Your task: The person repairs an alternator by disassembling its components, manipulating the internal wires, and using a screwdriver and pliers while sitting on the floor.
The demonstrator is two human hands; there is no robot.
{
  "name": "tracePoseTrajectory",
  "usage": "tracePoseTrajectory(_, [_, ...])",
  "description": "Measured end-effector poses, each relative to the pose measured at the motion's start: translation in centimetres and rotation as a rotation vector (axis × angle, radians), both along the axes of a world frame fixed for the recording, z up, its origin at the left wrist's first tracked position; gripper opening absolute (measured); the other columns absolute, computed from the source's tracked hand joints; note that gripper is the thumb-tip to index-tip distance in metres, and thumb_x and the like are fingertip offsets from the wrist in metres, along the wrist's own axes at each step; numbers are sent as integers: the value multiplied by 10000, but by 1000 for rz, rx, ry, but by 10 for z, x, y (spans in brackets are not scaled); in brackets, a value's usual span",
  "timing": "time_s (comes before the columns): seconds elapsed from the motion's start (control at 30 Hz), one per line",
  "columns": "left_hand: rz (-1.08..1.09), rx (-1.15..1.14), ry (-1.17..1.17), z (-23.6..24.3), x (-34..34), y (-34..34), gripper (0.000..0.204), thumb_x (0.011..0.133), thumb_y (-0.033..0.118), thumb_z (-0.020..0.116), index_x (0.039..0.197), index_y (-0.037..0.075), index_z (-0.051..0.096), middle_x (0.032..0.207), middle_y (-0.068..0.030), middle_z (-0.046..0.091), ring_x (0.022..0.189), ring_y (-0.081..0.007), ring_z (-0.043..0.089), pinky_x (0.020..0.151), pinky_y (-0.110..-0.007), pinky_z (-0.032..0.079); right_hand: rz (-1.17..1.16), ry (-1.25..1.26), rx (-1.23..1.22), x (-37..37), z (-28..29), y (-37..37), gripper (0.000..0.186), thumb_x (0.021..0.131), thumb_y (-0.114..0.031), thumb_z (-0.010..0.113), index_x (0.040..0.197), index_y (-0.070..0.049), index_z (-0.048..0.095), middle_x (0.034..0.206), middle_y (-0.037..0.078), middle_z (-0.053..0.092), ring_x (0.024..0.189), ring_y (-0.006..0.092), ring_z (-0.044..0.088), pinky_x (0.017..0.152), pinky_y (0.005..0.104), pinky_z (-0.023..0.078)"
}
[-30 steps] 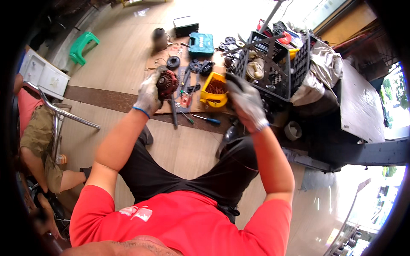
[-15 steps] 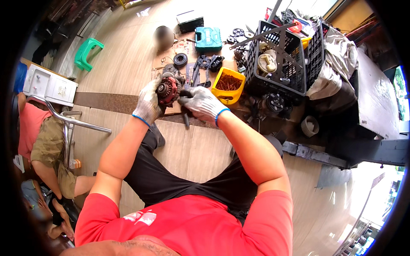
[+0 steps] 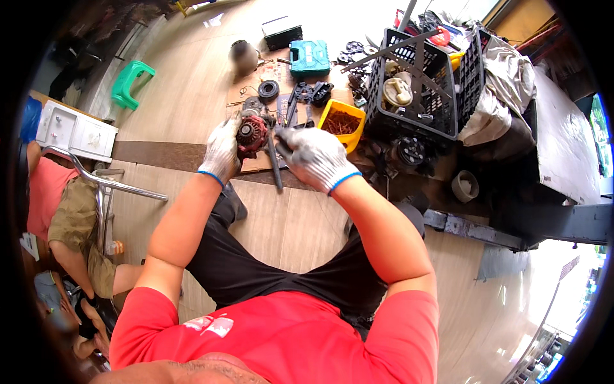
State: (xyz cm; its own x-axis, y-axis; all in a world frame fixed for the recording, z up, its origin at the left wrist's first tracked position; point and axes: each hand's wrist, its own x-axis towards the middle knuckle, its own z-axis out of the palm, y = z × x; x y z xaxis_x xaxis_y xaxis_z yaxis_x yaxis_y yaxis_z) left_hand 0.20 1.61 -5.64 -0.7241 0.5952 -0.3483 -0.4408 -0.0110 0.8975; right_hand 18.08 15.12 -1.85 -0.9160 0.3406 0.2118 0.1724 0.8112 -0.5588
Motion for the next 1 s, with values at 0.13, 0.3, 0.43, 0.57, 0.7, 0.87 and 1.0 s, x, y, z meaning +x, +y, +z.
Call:
tracePoseTrajectory(0.13, [221,27,-122,1,-5,8,314,1047,308,514,1198,41,582,1089,-135,697,811,-257,735,613,-397,630,102,-107,56,4,-14,-21,283,944,-379,606,894,-107,662,776,160,682,752,366,685,652,471,542])
tracePoseTrajectory(0.3, [134,178,-373,-2,-19,1,404,1063,358,451,1208,23,623,1111,-174,706,941,-324,720,818,-476,623,116,-271,75,-1,-24,-23,153,869,-191,578,892,-119,711,846,165,717,822,370,705,708,481,555])
tracePoseTrajectory(0.43, [186,182,-485,17,-15,5,347,1054,383,477,1132,88,642,930,-97,728,665,-223,676,444,-311,461,31,-366,59,-4,-33,-4,181,838,-172,579,892,-139,748,890,165,726,864,371,711,732,471,562])
tracePoseTrajectory(0.57, [89,133,-472,36,-13,0,345,1031,402,525,1092,83,643,916,-100,726,666,-218,676,472,-306,494,-129,-421,54,-10,-25,22,287,957,-383,592,991,-140,741,923,157,724,884,369,695,777,465,555])
tracePoseTrajectory(0.7, [-141,156,-426,35,-21,-12,324,1006,387,589,1043,71,653,936,-88,733,738,-210,724,589,-325,616,-279,-218,78,-5,-21,50,254,965,-359,584,991,-152,730,876,157,721,857,374,699,739,474,557])
tracePoseTrajectory(0.87, [-189,45,81,37,-8,-15,334,1002,345,613,1176,62,636,935,-98,702,835,-189,695,652,-307,578,-329,-76,158,6,-6,68,254,973,-347,584,1050,-151,727,861,167,717,812,364,695,720,466,555])
tracePoseTrajectory(1.0, [-188,-248,429,18,-25,-19,452,1018,381,576,1200,-29,630,1046,-116,698,895,-165,659,822,-302,532,-292,72,37,18,9,61,259,968,-334,599,1062,-139,741,866,183,714,800,376,687,712,456,548])
